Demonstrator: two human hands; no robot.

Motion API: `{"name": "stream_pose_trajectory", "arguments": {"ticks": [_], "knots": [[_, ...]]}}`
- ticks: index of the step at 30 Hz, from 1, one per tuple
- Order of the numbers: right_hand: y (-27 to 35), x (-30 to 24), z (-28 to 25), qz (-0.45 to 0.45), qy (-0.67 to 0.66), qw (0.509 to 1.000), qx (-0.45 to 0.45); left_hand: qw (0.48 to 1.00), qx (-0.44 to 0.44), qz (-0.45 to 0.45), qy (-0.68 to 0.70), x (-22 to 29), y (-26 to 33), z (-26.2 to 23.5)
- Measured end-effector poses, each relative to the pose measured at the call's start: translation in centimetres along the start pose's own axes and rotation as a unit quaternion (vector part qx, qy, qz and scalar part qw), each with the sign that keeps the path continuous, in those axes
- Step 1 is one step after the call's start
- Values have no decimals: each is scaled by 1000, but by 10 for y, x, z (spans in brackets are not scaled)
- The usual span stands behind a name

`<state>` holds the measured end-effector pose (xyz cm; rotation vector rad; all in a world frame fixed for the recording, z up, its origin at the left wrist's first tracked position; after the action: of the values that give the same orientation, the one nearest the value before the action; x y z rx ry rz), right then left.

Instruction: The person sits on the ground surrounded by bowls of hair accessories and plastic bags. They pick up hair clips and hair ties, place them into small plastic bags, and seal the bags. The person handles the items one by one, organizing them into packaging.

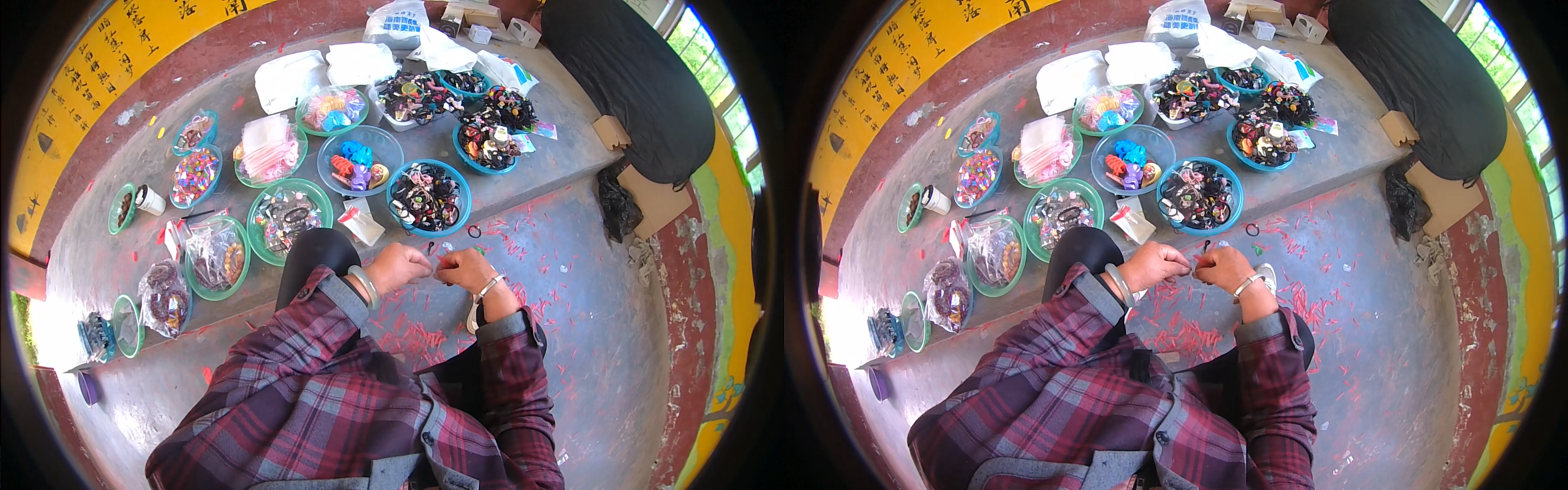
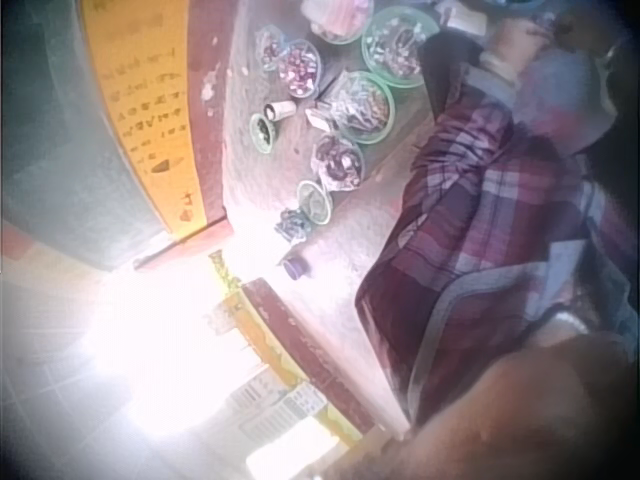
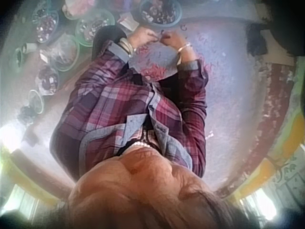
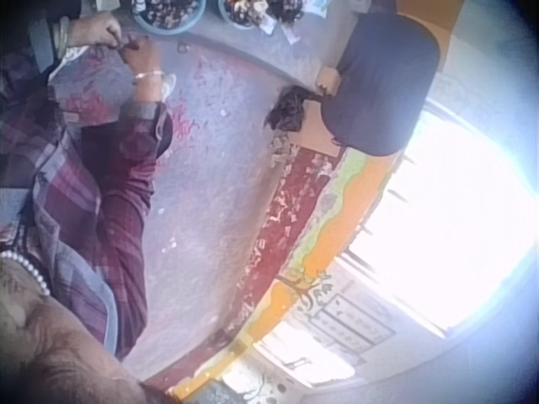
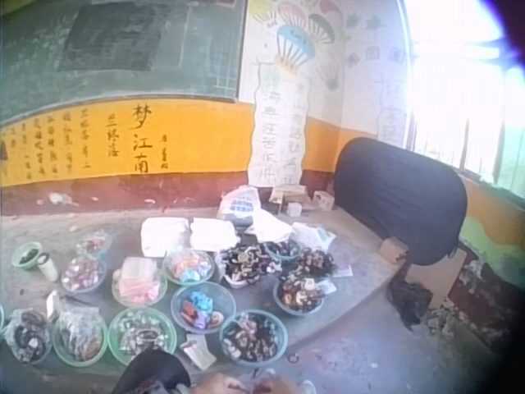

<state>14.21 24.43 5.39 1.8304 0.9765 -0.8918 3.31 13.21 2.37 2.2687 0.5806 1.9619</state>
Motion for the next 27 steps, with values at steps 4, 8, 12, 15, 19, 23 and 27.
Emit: {"name": "stream_pose_trajectory", "arguments": {"ticks": [4,8,12,15,19,23,27], "knots": [[-1,0,0,-5,3,1000,28,999,10,34,7,-10,-6,-1],[-4,5,0,-53,9,992,114,999,24,16,20,-5,-4,-3],[-7,9,-2,-49,-61,985,151,998,26,2,52,4,-1,-7],[-6,3,-2,-37,-58,986,155,996,29,1,81,0,-1,-8],[-4,-2,-2,-58,-18,984,166,997,64,48,17,-1,-4,-5],[0,-13,3,-88,56,977,185,990,101,95,-1,8,-2,1],[2,-20,14,-173,139,948,230,980,133,89,-122,3,-3,0]]}}
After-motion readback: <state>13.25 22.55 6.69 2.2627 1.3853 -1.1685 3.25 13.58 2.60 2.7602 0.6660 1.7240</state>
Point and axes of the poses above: each hand's wrist, its own y-axis away from the middle knuckle, its own z-axis out of the palm, x = y × z, the point moved 4 cm from there along -y, towards the middle knuckle, and after that the axes turned 12 degrees about -y, right-handed, at the moved point
